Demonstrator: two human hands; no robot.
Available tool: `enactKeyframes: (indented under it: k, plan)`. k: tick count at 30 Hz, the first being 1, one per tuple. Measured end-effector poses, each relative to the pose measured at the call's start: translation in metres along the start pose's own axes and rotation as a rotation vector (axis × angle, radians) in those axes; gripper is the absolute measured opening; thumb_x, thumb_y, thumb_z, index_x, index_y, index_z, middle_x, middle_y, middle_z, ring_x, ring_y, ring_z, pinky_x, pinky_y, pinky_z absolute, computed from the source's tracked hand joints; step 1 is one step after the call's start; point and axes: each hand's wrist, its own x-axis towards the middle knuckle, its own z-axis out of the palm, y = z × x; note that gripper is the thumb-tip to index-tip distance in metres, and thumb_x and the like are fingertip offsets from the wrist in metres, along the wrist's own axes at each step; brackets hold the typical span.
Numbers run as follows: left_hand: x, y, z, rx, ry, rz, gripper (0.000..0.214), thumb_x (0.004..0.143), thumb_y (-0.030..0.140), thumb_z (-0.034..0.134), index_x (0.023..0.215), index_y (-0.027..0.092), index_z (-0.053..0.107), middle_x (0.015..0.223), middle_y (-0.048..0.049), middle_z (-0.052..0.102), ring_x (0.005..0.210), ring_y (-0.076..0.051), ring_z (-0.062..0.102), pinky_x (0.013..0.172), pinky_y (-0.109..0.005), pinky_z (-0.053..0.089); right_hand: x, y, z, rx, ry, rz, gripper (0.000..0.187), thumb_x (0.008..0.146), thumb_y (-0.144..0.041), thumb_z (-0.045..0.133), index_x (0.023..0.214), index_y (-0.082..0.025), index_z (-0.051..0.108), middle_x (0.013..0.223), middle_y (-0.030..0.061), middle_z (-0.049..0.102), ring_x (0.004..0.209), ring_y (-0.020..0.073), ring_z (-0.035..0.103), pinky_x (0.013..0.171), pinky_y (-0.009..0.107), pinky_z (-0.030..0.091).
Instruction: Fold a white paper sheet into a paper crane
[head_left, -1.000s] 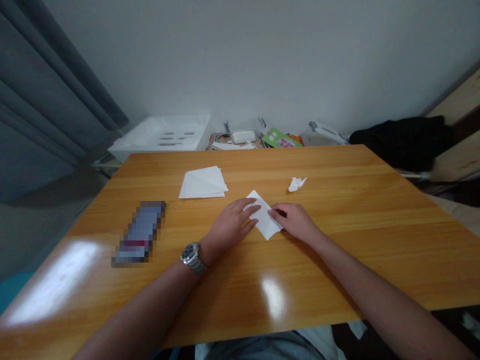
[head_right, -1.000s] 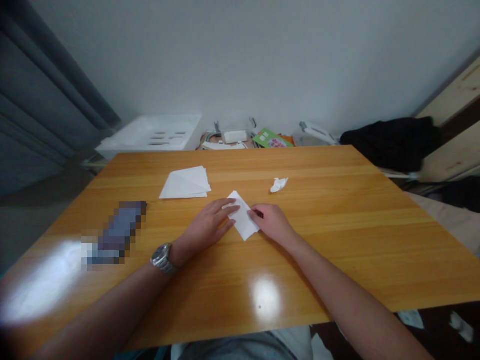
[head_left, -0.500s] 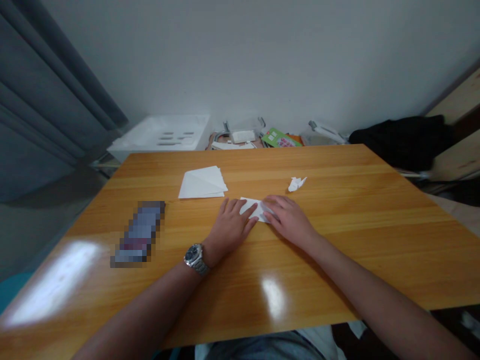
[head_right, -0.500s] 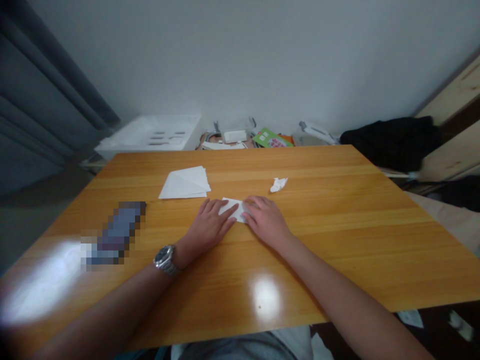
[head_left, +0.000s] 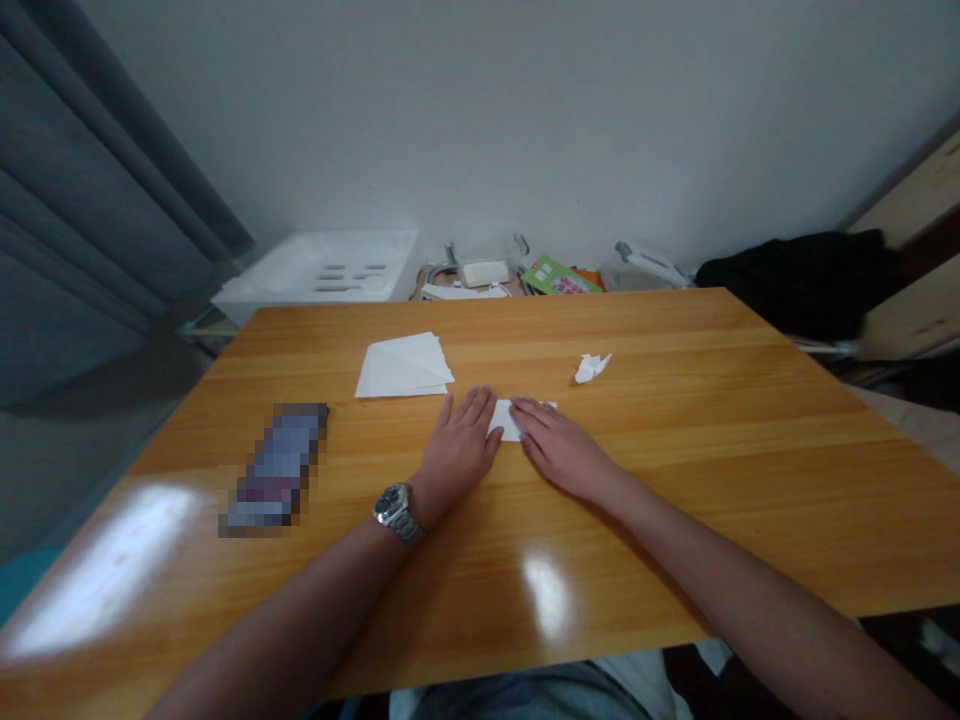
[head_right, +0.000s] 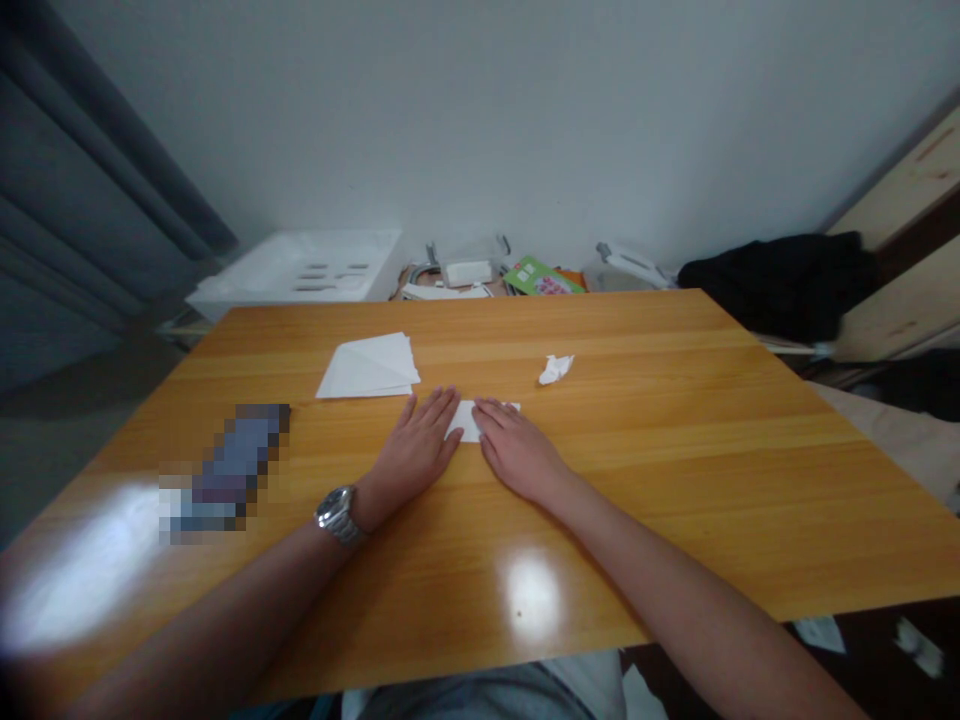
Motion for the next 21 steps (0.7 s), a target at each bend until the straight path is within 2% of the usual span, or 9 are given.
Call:
enactKeyframes:
  k: [6,12,21]
  plan:
    - [-0.003,0.001,0.002,0.048,-0.005,0.031,0.057,0.106,0.033,0.032,0.155,0.005,0.036,0.16,-0.0176,0.035,0.152,-0.03,0.03,0.126,-0.054,0.018,0.007,-0.007,0.0,-0.052,0.052,0.05,0.047,0.105,-0.031,0.039,0.144,-0.011,0.054,0.146,0.0172,0.056,0.135,0.0287,0.051,0.116,0.047,0.04]
    - [-0.003,0.002,0.0,0.041,-0.001,0.041,0.057,0.105,0.032,0.033,0.155,0.005,0.036,0.16,-0.0195,0.034,0.152,-0.03,0.029,0.126,-0.055,0.017,0.008,-0.001,0.013,-0.091,0.005,0.066,0.057,0.107,-0.039,0.031,0.157,-0.011,0.035,0.162,0.0166,0.036,0.15,0.0285,0.033,0.123,0.051,0.027]
    - [-0.003,0.0,-0.001,0.025,-0.011,0.01,0.056,0.105,0.029,0.031,0.153,0.001,0.037,0.16,-0.0228,0.031,0.153,-0.032,0.026,0.125,-0.055,0.015,0.006,0.003,0.018,-0.124,-0.034,0.098,0.059,0.107,-0.04,0.027,0.159,-0.012,0.03,0.164,0.0133,0.029,0.153,0.0251,0.028,0.126,0.047,0.021]
